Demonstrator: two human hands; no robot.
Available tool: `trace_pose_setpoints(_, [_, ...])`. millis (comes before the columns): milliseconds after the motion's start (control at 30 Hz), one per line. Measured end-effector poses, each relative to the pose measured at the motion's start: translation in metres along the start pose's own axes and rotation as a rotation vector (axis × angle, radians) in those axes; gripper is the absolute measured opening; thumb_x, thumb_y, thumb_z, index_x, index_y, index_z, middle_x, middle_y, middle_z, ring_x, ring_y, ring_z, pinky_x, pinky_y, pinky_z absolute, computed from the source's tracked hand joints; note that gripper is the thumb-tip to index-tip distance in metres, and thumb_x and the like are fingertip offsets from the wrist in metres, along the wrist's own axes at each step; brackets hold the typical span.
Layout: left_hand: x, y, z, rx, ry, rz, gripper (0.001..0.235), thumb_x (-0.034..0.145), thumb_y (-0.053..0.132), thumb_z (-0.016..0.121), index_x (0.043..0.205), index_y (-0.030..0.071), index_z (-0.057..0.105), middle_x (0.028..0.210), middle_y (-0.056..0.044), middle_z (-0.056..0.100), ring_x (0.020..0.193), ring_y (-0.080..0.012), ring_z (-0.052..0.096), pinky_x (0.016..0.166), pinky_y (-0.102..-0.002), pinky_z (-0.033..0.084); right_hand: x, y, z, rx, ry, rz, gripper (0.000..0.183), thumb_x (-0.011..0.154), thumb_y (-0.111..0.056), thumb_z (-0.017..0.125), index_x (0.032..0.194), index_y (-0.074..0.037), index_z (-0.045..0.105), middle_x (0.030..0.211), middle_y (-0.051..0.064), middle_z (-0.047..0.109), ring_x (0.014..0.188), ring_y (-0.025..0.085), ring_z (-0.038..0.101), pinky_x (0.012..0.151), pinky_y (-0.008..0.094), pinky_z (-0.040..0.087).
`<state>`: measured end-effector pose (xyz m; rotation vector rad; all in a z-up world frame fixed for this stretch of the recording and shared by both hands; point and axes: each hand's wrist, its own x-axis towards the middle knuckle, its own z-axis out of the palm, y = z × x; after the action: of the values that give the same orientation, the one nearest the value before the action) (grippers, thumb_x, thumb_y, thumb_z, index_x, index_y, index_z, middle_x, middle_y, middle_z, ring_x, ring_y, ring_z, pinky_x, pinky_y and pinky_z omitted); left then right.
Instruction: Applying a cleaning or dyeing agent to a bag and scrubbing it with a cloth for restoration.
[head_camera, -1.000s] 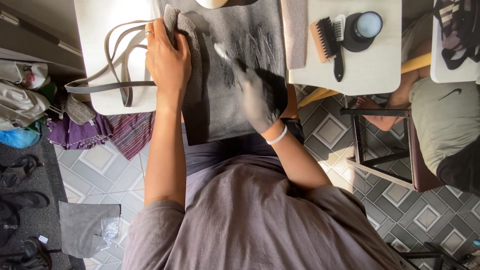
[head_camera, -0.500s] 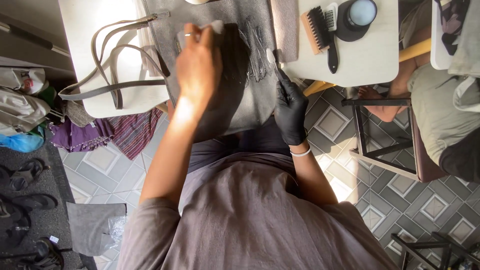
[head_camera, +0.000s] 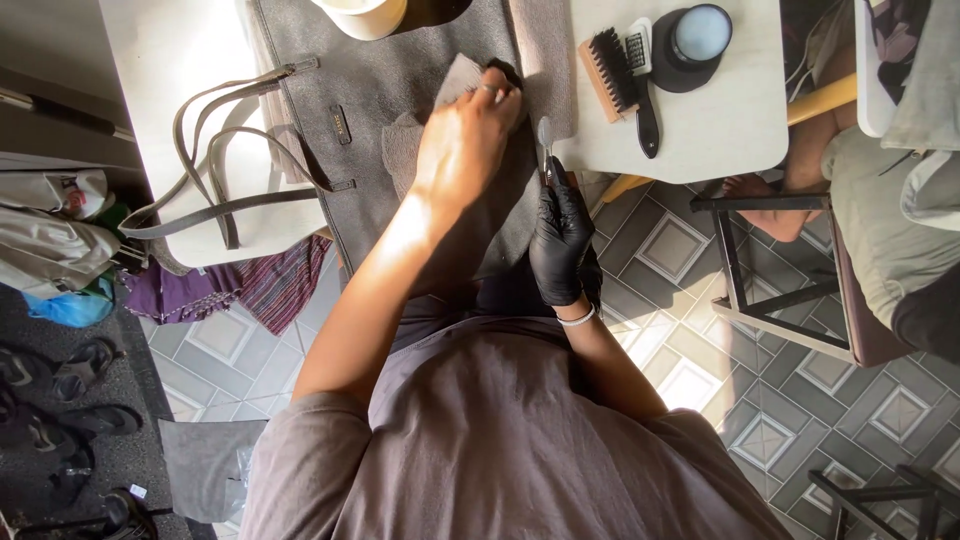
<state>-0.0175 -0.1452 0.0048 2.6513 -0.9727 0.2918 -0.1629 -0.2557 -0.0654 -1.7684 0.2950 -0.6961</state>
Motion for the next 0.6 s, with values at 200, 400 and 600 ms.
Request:
trace_pose_setpoints(200, [-0.047, 0.011, -0.024, 0.011, -0.07, 0.178, 0.026, 0.092, 0.013, 0.064, 0.11, 0.027, 0.077, 0.115, 0.001, 0.065, 0.08, -0.0221, 0.073, 0.066, -0.033, 0.058, 0.009, -0.009, 0.004, -0.14, 0.098, -0.025, 0.026, 0.102, -0.005, 0.066, 0.127, -0.007, 0.072, 0.122, 0.016, 0.074, 0.118, 0.035, 0.068, 0.099, 0.043, 0.055])
trace_pose_setpoints(400, [-0.083, 0.011, -0.076, 0.226, -0.285, 0.146, 0.021, 0.081, 0.012, 0.066, 0.093, 0.022, 0.08, 0.125, 0.002, 0.068, 0.068, -0.0205, 0.072, 0.056, -0.035, 0.059, 0.008, -0.026, 0.0, -0.149, 0.021, 0.017, 0.026, 0.101, -0.004, 0.067, 0.126, -0.006, 0.072, 0.119, 0.016, 0.075, 0.117, 0.034, 0.068, 0.098, 0.042, 0.056])
trace_pose_setpoints(600, [-0.066, -0.032, -0.087, 0.267, -0.115, -0.38, 0.047, 0.086, 0.012, 0.068, 0.133, 0.013, 0.067, 0.123, -0.011, 0.056, 0.067, -0.0347, 0.076, 0.056, -0.047, 0.065, 0.005, -0.05, 0.004, -0.268, 0.096, -0.063, 0.025, 0.099, -0.007, 0.071, 0.124, -0.008, 0.074, 0.111, 0.018, 0.074, 0.106, 0.039, 0.072, 0.091, 0.045, 0.058])
